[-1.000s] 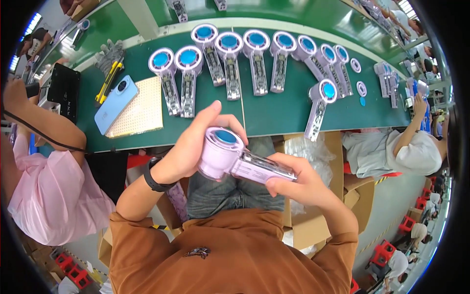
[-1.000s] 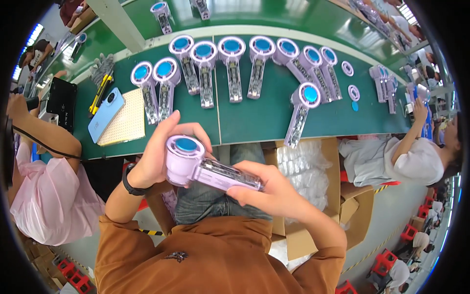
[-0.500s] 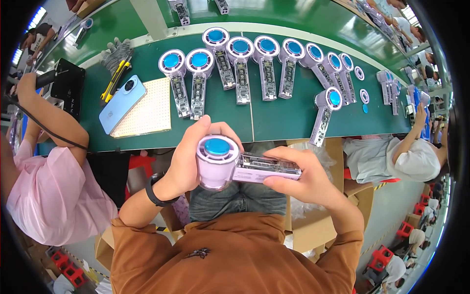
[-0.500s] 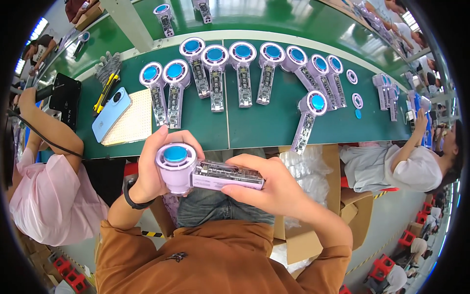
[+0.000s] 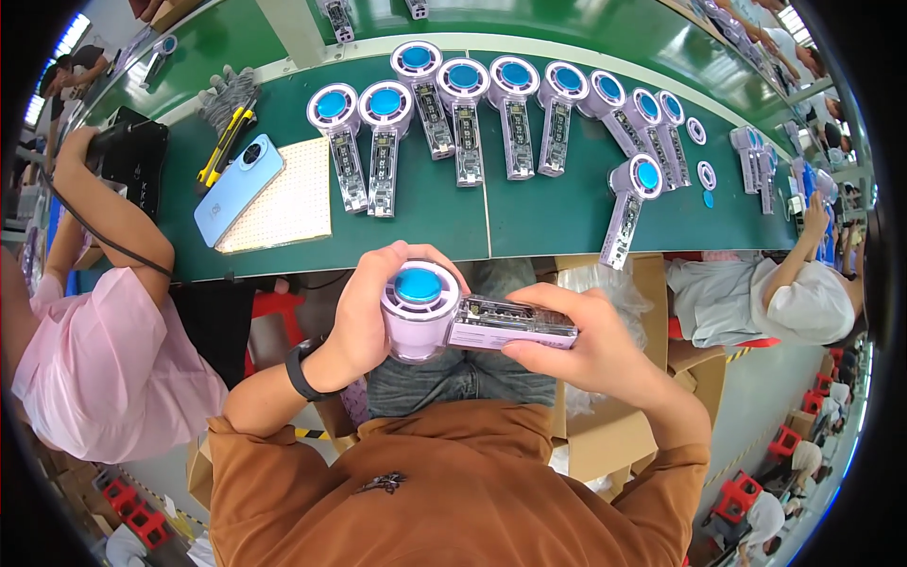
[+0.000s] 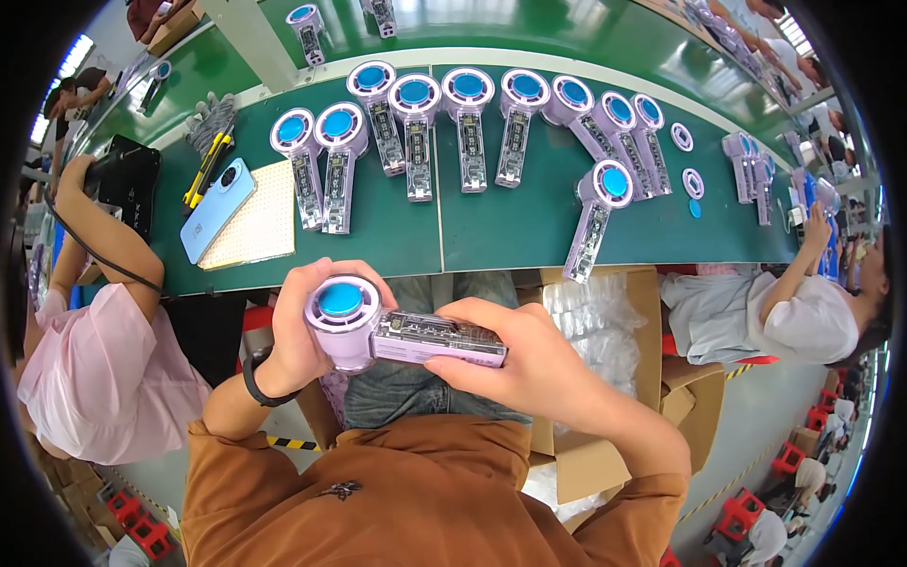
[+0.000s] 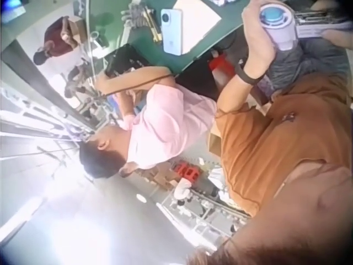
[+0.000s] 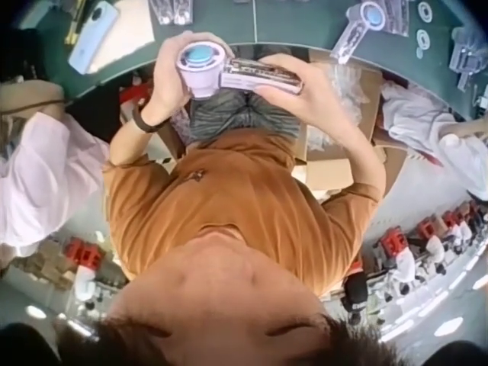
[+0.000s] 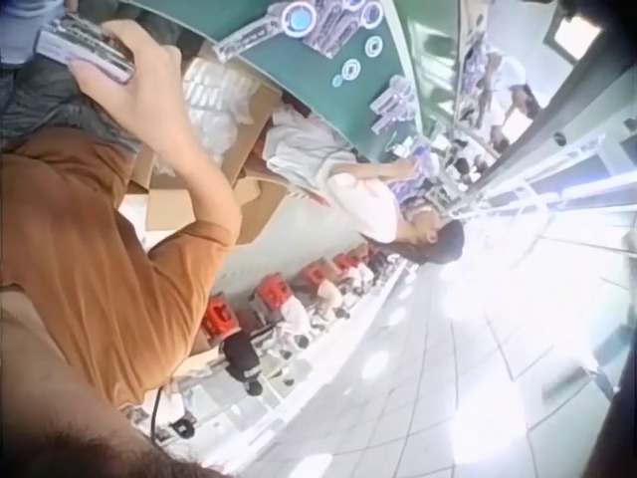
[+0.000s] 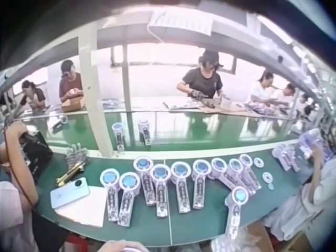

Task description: Assembling and inspecting handheld light-up fans or electronic wands on a production line.

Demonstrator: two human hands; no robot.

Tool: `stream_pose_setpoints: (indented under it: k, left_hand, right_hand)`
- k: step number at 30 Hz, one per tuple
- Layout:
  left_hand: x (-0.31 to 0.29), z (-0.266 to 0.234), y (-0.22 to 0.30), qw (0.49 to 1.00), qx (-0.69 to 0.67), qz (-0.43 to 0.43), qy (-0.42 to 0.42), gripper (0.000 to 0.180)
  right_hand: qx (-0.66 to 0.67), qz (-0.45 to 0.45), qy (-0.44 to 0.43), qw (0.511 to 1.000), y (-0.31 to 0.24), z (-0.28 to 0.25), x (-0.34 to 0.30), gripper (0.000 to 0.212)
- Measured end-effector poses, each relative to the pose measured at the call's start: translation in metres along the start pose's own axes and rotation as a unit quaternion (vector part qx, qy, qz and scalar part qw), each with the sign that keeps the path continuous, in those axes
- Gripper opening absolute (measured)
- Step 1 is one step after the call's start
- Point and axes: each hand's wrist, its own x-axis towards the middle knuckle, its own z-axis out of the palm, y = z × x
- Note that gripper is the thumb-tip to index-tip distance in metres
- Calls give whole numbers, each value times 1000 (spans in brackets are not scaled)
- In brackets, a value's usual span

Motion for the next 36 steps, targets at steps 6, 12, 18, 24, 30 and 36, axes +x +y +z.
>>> stream_pose_setpoints:
  k: [6,12,18,24,30,36]
  left_hand:
    - [-5,5,3,1000,22,9,2,67]
    - [4,1,2,997,46,-10,-62,63]
    - [1,5,-9,997,42,6,-70,60]
    - [-11,9,-12,1000,8,8,-28,55]
    - [-14,9,-7,999,29,6,-27,57]
    - [-15,9,2,995,93,3,-25,62]
  right_hand:
    - [-15,-54,25,998,5,1,-5,36]
    - [26,-60,-36,997,8,-5,-11,39]
    - [77,-64,-53,994,18,-6,-12,38]
    - [35,23,-55,998,3,-6,-17,38]
    - [38,-11,-31,999,13,-3,-16,37]
    - [18,-34,-14,999,11,1,-18,39]
